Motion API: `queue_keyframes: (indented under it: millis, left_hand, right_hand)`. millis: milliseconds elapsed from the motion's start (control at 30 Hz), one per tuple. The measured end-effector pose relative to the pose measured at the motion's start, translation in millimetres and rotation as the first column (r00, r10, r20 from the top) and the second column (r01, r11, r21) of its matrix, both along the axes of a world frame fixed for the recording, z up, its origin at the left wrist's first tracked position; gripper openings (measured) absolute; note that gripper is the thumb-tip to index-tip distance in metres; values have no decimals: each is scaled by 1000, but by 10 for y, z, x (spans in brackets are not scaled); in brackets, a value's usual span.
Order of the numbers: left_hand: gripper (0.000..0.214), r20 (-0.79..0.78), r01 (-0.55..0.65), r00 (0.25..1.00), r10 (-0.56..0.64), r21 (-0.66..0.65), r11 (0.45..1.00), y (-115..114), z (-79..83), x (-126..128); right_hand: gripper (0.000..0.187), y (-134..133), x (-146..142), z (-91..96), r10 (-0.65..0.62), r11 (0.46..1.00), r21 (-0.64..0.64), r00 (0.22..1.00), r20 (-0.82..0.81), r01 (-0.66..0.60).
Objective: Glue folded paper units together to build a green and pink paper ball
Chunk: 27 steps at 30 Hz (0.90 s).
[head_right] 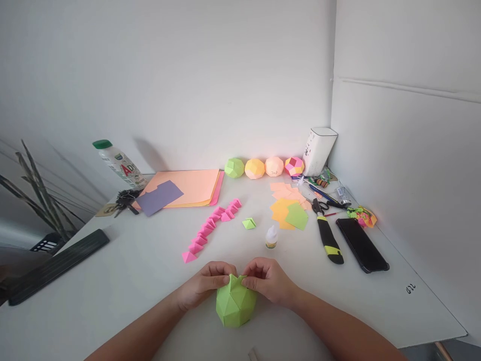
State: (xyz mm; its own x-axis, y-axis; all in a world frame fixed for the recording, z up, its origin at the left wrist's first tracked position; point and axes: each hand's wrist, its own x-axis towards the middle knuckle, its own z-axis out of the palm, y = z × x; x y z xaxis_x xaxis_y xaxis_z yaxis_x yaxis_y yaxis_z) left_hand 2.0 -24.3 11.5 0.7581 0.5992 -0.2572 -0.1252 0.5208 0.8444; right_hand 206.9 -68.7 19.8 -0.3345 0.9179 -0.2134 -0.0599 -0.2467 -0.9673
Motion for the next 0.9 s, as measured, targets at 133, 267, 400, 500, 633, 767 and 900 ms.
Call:
queue_keyframes:
  millis: [133,267,400,500,633,767,900]
  left_hand:
    - [24,-21,-18,1000,18,-15,1000,-7,11,5]
    - [25,-28,-11,1000,11,-27,1000,-9,21,10]
    - [27,-32,-11,999,10,-32,999,-11,42,14]
    - [29,-35,-5,999,4,-32,999,-11,57,18]
    - [29,-35,-19,999,17,-36,999,-10,56,20]
    - [29,-30,-15,999,14,-38,999,-10,39,15]
    - [27,-20,-2,1000,2,-22,1000,-12,29,8]
  right_hand:
    - [23,-14,4,-14,-6,999,32,1000,3,6]
    - [21,-31,0,-16,-14,996,94,999,50,9]
    - [19,-32,-8,-1,-22,981,192,993,114,-1]
    - [17,-26,-7,12,-33,967,255,985,169,-11]
    - [16,-22,-4,21,-56,942,335,974,222,-22]
    - [18,-24,-2,20,-60,929,368,969,241,-34]
    - [16,-24,0,21,-49,933,356,968,248,-44]
